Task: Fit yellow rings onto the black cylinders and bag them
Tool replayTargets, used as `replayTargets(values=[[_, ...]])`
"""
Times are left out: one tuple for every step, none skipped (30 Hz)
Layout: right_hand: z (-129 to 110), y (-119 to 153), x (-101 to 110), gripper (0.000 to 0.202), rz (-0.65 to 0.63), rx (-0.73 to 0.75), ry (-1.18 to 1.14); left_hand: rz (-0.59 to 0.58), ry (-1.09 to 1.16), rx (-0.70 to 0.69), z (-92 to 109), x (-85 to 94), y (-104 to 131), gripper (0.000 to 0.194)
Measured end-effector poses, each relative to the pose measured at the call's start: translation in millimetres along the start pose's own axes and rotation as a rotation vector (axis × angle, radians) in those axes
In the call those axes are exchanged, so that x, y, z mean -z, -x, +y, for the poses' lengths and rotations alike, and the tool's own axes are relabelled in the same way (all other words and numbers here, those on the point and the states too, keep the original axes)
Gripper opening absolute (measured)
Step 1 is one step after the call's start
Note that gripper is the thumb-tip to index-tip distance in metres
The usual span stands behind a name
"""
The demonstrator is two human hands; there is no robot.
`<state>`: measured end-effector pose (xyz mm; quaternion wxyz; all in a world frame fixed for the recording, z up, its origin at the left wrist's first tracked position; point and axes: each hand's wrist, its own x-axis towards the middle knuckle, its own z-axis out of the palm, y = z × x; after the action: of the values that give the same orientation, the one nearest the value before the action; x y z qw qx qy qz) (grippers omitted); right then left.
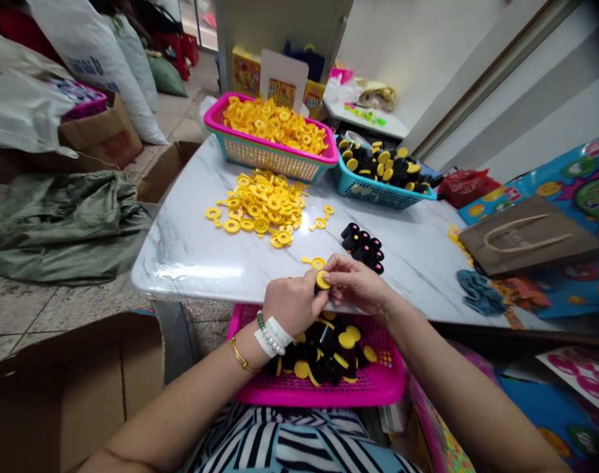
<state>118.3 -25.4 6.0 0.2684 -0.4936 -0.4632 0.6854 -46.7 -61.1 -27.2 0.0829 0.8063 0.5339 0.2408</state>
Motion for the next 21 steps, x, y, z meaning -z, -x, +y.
replayTargets(values=[[0, 4, -2, 0.035, -0.01, 0.012, 0.056, -0.009, 0.023, -0.015, -3, 1.1, 0, 0.03], [0, 10, -5, 0.033, -0.008, 0.034, 0.138, -0.014, 0.04, -0.04, -5, 2.1, 1, 0.03], [1, 18, -9, 0.032, 0.015, 0.067, 0.242, -0.016, 0.049, -0.073, -7, 3.0, 3, 0.03], [2, 26, -14, 0.032, 0.057, 0.109, 0.356, -0.016, 0.054, -0.112, -8, 3.8, 5, 0.032], [5, 36, -19, 0.033, 0.11, 0.157, 0.467, -0.018, 0.053, -0.153, -9, 4.7, 8, 0.033], [9, 46, -24, 0.033, 0.167, 0.205, 0.558, -0.027, 0.052, -0.2, -8, 5.8, 11, 0.033], [14, 55, -29, 0.03, 0.218, 0.244, 0.621, -0.048, 0.057, -0.252, -7, 6.9, 15, 0.033], [19, 64, -32, 0.025, 0.253, 0.266, 0.649, -0.076, 0.068, -0.301, -5, 8.2, 19, 0.031], [24, 71, -33, 0.019, 0.266, 0.267, 0.646, -0.108, 0.086, -0.344, -2, 9.5, 22, 0.028], [29, 77, -33, 0.015, 0.271, 0.253, 0.619, -0.142, 0.105, -0.375, 1, 10.9, 26, 0.024], [35, 82, -32, 0.012, 0.28, 0.236, 0.589, -0.171, 0.122, -0.393, 4, 12.4, 29, 0.019], [39, 87, -30, 0.011, 0.3, 0.224, 0.577, -0.196, 0.14, -0.4, 6, 13.9, 30, 0.017], [44, 90, -27, 0.01, 0.327, 0.223, 0.598, -0.216, 0.158, -0.396, 8, 15.5, 30, 0.017], [47, 93, -24, 0.01, 0.352, 0.229, 0.649, -0.228, 0.178, -0.385, 9, 17.1, 28, 0.02], [51, 96, -21, 0.011, 0.366, 0.236, 0.721, -0.224, 0.196, -0.367, 9, 18.8, 24, 0.023], [53, 99, -18, 0.013, 0.36, 0.236, 0.793, -0.196, 0.204, -0.344, 7, 20.3, 18, 0.026], [55, 102, -16, 0.016, 0.329, 0.226, 0.852, -0.149, 0.192, -0.317, 5, 21.3, 9, 0.028], [55, 104, -14, 0.022, 0.278, 0.206, 0.889, -0.094, 0.153, -0.287, 2, 21.8, 0, 0.028], [55, 107, -12, 0.028, 0.228, 0.186, 0.905, -0.047, 0.091, -0.257, -1, 21.3, -10, 0.027], [54, 108, -10, 0.033, 0.196, 0.176, 0.909, -0.023, 0.022, -0.23, -3, 19.8, -20, 0.026], [52, 109, -8, 0.037, 0.187, 0.181, 0.907, -0.026, -0.038, -0.207, -5, 17.3, -28, 0.023]])
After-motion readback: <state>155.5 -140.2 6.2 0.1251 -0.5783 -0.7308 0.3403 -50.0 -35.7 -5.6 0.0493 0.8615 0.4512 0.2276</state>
